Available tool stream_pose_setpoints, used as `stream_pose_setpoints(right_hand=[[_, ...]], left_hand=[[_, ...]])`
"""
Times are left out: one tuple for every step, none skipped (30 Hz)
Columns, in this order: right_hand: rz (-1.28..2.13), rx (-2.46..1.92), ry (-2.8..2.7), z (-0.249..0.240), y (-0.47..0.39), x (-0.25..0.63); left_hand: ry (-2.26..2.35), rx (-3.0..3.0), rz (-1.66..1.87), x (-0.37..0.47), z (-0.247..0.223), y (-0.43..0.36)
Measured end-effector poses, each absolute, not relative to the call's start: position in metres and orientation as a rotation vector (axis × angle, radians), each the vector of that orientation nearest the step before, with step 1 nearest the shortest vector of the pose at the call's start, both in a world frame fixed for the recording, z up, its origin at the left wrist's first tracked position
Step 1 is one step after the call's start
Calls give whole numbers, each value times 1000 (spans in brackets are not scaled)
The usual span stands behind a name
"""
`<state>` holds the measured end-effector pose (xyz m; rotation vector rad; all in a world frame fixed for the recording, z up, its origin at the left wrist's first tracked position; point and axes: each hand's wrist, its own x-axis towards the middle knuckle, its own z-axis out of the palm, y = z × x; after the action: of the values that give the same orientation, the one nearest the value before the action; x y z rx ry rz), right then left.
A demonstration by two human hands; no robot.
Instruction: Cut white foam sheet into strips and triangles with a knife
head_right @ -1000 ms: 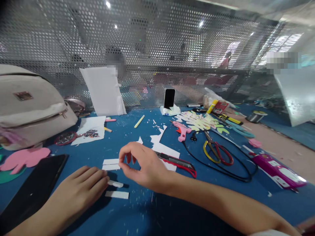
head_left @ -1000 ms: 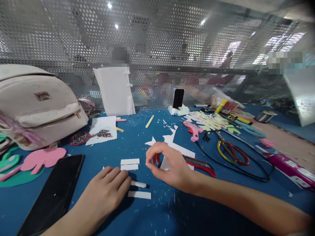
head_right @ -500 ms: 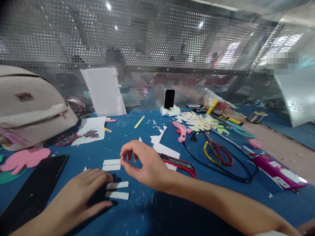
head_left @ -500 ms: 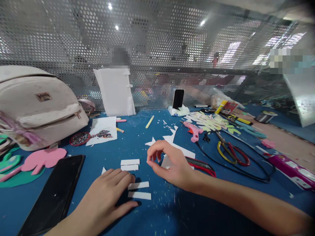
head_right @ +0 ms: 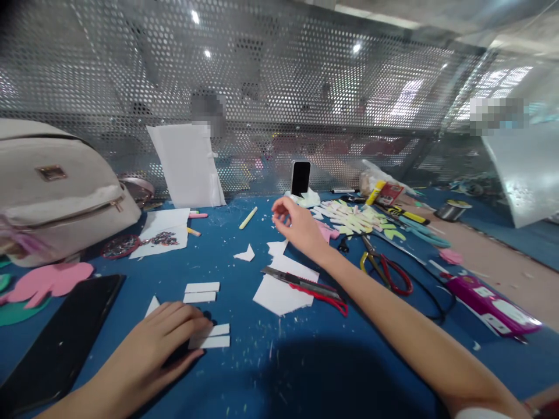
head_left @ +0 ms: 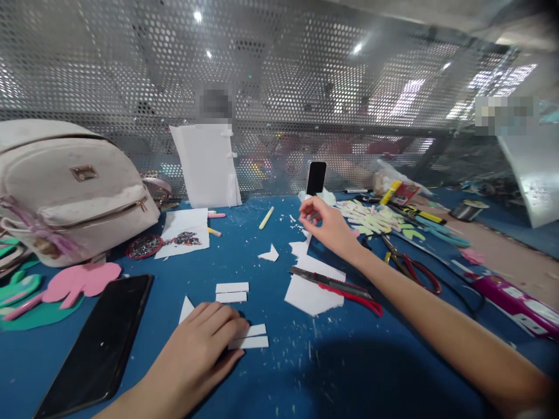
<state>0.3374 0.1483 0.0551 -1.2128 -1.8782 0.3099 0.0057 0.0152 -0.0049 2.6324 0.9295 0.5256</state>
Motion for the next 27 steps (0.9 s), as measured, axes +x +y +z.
stream_pose_setpoints(right_hand=[[315, -1250, -1866, 49, 159, 350], [324, -1290, -1846, 43, 168, 362], [340, -1332, -1819, 35, 176, 373], [363, -1368, -1793, 27, 183, 383], [388, -1395, -1773, 20, 188, 391], [410, -1414, -1761, 13, 192, 397], [427, -1424, -1754, 8, 195, 401], [440, -1426, -1753, 4, 197, 404], [448, -1422, -1756, 1, 198, 405], [453, -1413, -1763, 0, 198, 405], [456, -1401, -1773, 0, 198, 404], [457, -1388, -1783, 1, 198, 403], [454, -1376, -1792, 2, 198, 401], [450, -1365, -1797, 3, 198, 400], [443, -1358, -1800, 5, 197, 399], [436, -1352, -1799, 6, 197, 398], [431, -1348, -1794, 8, 196, 397], [428, -1345, -1785, 10, 195, 396], [427, -1342, -1775, 13, 193, 394], [427, -1340, -1761, 16, 191, 392], [427, -1336, -1744, 21, 188, 389], [430, -1330, -1726, 26, 185, 385], [436, -1319, -1708, 32, 180, 380], [448, -1303, -1693, 38, 175, 374], [466, -1281, -1683, 44, 170, 366], [487, -1254, -1683, 48, 163, 358], [514, -1223, -1691, 51, 156, 348]], left_hand=[[934, 2634, 525, 6, -5, 15], [937, 2632, 528, 6, -6, 15], [937, 2629, 535, 6, -6, 15], [936, 2625, 548, 6, -6, 15], [927, 2624, 557, 6, -7, 15], [918, 2624, 563, 6, -7, 15], [913, 2625, 568, 6, -7, 15], [910, 2626, 569, 6, -8, 14], [908, 2628, 570, 6, -8, 14], [906, 2631, 573, 6, -9, 14], [906, 2634, 579, 6, -9, 14], [908, 2636, 586, 6, -9, 15], [908, 2641, 591, 5, -9, 15], [906, 2647, 594, 5, -8, 15], [901, 2654, 591, 5, -8, 15], [895, 2660, 588, 5, -7, 15], [888, 2667, 586, 5, -7, 16], [879, 2675, 586, 5, -6, 16], [876, 2682, 591, 5, -6, 16], [876, 2687, 598, 5, -6, 16], [882, 2690, 607, 5, -6, 17], [890, 2692, 612, 5, -6, 17], [896, 2693, 610, 5, -6, 16], [905, 2695, 604, 5, -6, 16], [910, 2696, 596, 5, -6, 16], [912, 2695, 582, 5, -5, 16], [913, 2692, 570, 5, -5, 16]])
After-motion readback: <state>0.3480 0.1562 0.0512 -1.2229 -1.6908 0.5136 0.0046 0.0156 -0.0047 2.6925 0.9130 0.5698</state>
